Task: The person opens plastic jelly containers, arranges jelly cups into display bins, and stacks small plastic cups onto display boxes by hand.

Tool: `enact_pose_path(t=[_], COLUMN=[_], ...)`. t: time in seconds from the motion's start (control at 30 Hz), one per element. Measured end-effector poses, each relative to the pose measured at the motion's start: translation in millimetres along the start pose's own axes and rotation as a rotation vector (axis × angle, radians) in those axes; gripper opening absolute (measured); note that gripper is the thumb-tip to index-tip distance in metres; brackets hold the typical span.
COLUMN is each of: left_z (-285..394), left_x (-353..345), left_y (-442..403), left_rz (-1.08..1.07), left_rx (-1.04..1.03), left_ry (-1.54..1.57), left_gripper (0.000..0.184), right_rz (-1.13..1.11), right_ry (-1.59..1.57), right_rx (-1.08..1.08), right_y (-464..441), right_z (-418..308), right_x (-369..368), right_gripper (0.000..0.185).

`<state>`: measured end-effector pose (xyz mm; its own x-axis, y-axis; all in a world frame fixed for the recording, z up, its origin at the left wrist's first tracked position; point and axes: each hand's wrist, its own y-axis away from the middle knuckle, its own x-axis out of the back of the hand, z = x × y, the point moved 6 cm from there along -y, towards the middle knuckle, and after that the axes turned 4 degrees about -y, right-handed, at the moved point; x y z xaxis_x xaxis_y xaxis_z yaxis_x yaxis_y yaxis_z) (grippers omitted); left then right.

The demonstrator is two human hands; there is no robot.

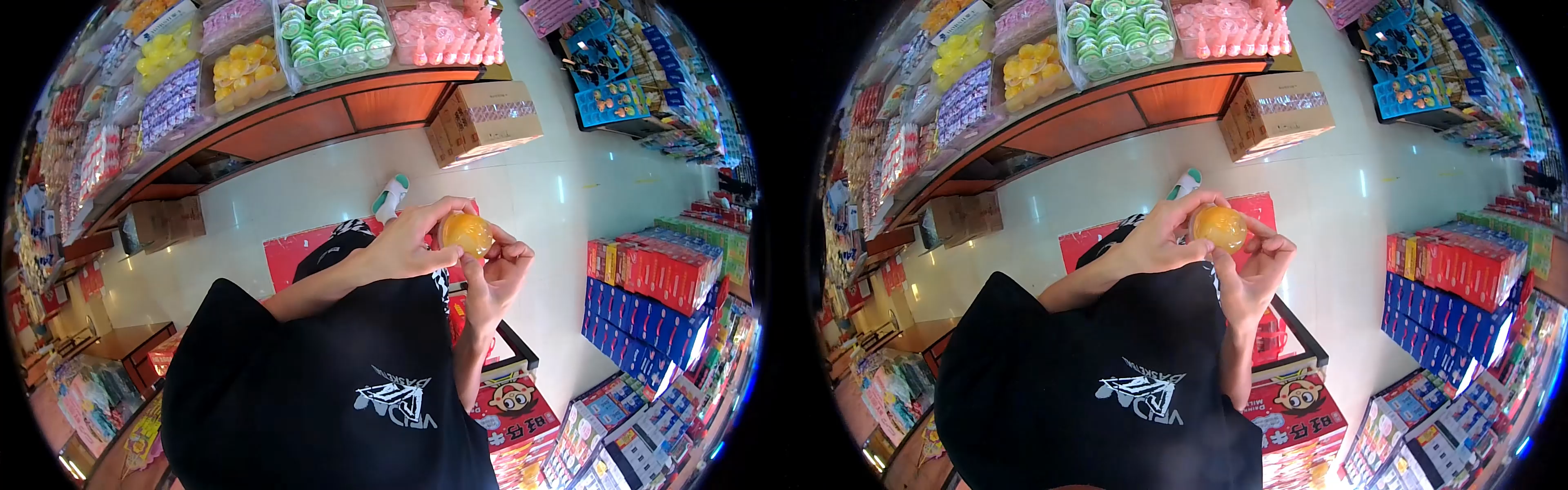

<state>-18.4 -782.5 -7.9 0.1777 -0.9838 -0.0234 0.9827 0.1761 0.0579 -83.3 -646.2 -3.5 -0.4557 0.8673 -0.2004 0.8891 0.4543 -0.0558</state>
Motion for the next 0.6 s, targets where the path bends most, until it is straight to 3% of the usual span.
enact_pose_path(t=[0.27, 0.43, 0.6], left_z=[-21, -6, -16], left_x=[27, 62, 85], left_y=[-25, -42, -67], left_rz=[0.111, 0.05, 0.024], left_rx=[-0.032, 0.027, 0.083], left_ry=[0.162, 0.022, 0.048], left_gripper=[0.053, 0.057, 0.057], right_rz=[-0.078, -0.219, -0.226], right_ry=[0.002, 0.074, 0.04], right_rx=[-0.061, -0.025, -0.096], right_y=[-40, -69, -98], right_z=[16, 24, 48], right_x=[-22, -44, -54], right_gripper=[0.055, 0.064, 0.059])
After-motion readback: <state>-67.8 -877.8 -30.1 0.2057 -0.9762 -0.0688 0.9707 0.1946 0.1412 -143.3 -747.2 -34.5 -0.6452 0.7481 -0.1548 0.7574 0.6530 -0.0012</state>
